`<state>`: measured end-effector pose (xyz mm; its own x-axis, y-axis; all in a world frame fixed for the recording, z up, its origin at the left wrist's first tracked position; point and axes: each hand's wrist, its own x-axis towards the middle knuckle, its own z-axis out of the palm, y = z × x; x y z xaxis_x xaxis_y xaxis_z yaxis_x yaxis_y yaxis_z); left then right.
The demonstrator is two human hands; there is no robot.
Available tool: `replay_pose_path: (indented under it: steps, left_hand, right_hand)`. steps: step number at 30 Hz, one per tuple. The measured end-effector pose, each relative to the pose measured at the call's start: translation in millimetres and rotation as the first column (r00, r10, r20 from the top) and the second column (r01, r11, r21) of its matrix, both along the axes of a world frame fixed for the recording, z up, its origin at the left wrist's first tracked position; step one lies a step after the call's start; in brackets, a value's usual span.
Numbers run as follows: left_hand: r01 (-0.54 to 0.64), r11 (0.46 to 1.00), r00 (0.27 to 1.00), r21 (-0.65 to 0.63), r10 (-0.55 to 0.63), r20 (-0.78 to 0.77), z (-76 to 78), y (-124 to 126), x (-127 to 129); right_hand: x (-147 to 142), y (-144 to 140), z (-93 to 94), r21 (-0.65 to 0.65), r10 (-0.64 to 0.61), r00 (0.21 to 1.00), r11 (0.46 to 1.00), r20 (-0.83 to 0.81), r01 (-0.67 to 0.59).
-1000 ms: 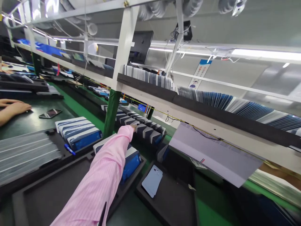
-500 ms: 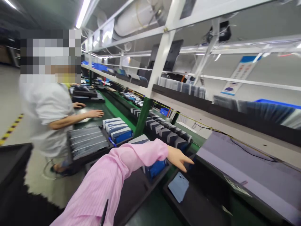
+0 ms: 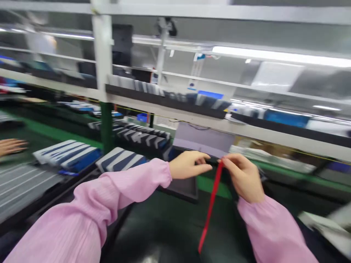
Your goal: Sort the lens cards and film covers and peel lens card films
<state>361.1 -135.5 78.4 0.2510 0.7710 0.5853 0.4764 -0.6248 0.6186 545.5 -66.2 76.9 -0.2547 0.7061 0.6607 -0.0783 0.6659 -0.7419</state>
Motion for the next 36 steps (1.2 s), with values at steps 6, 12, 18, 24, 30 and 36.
replay_pose_path:
  steps: [6,12,18,24,30,36]
  left_hand:
    - [0.204,0.961,0.945,-0.184,-0.144,0.294,9.5,71.7,80.2]
    - [0.009,1.0,0.988,-0.005,-0.008,0.156,28.0,109.0,122.4]
    - [-0.182,0.926,0.954,0.329,0.248,-0.17,92.6,162.4,112.4]
    - [-0.213,0.916,0.685,0.341,0.389,-0.616,149.9,200.4,115.8]
    - [-0.238,0.901,0.475,0.363,0.434,-0.765,168.5,211.0,120.2]
    - [-0.224,0.873,0.433,0.433,0.487,-0.758,168.2,210.4,111.8]
  right_hand:
    - [44.2,35.6,52.3,0.079,-0.059,0.989,0.994,-0.135,0.07]
    - [83.5,90.9,92.4,0.079,-0.161,0.97,0.981,-0.181,0.177]
    - [115.7,119.0,89.4,-0.005,-0.14,0.988,0.99,-0.072,0.14]
    - [115.3,137.7,87.2,-0.014,-0.128,0.992,0.992,-0.01,0.128]
    - [124.2,150.3,90.3,0.017,-0.147,0.989,0.989,0.031,0.147]
    - [128.4,160.8,97.6,0.057,-0.172,0.985,0.984,0.021,0.171]
